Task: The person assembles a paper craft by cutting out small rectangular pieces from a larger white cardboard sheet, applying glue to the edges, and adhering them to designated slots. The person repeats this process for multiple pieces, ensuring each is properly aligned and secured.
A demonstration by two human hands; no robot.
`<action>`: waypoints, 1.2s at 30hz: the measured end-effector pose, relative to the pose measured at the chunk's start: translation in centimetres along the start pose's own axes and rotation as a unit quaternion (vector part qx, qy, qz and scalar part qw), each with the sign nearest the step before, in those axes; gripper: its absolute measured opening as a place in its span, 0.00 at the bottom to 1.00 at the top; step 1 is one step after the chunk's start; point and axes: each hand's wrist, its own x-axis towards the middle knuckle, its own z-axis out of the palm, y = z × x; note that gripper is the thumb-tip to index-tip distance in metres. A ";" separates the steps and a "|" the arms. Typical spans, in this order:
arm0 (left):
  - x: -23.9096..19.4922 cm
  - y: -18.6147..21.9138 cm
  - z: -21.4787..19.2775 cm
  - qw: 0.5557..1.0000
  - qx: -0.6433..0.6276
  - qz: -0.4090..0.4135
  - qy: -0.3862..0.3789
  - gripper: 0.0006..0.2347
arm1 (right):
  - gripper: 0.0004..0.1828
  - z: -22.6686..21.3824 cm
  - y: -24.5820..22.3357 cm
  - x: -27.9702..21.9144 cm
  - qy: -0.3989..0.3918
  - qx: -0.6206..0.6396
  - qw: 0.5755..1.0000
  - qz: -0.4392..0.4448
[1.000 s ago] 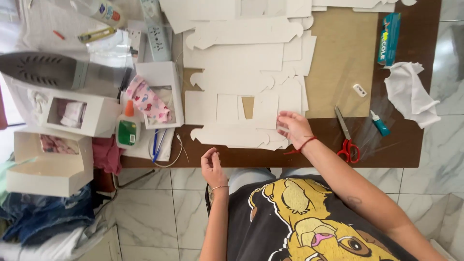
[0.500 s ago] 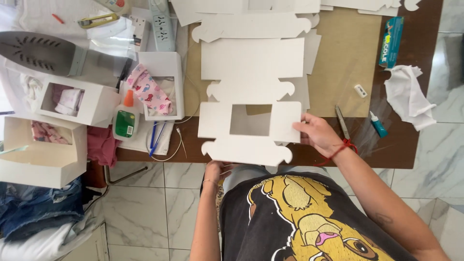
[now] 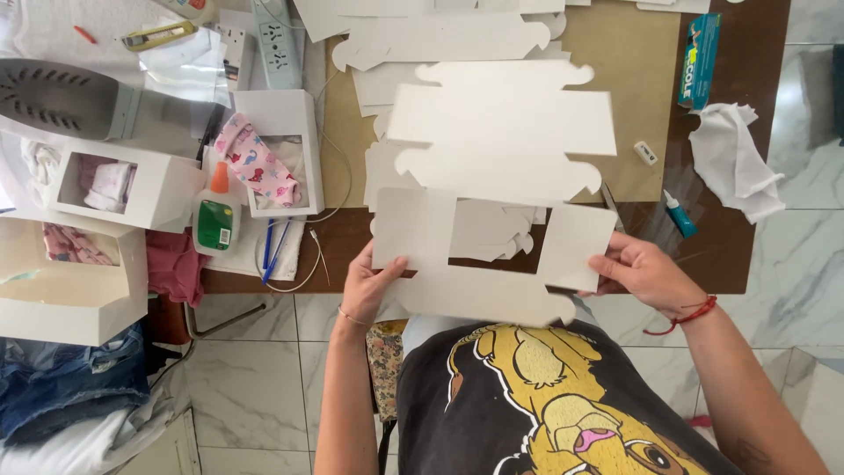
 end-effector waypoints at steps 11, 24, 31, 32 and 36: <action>-1.3 0.7 -1.5 0.993 0.092 0.049 -0.054 0.14 | 0.07 0.1 1.0 0.2 0.130 -0.124 0.912 -0.370; 1.8 -6.2 -2.8 0.963 0.146 0.161 0.161 0.08 | 0.05 1.0 1.7 0.4 0.267 -0.196 0.858 -0.393; 6.7 -8.0 -1.2 0.957 0.200 0.119 0.175 0.05 | 0.14 -0.3 4.4 6.0 0.227 -0.132 0.932 -0.249; 8.1 -9.0 -1.4 0.967 0.143 0.115 0.178 0.09 | 0.16 -0.6 5.0 7.1 0.221 -0.051 0.951 -0.211; 10.9 -12.0 -0.7 0.970 0.080 0.123 0.192 0.20 | 0.23 -0.1 7.1 10.1 0.214 0.106 0.961 -0.137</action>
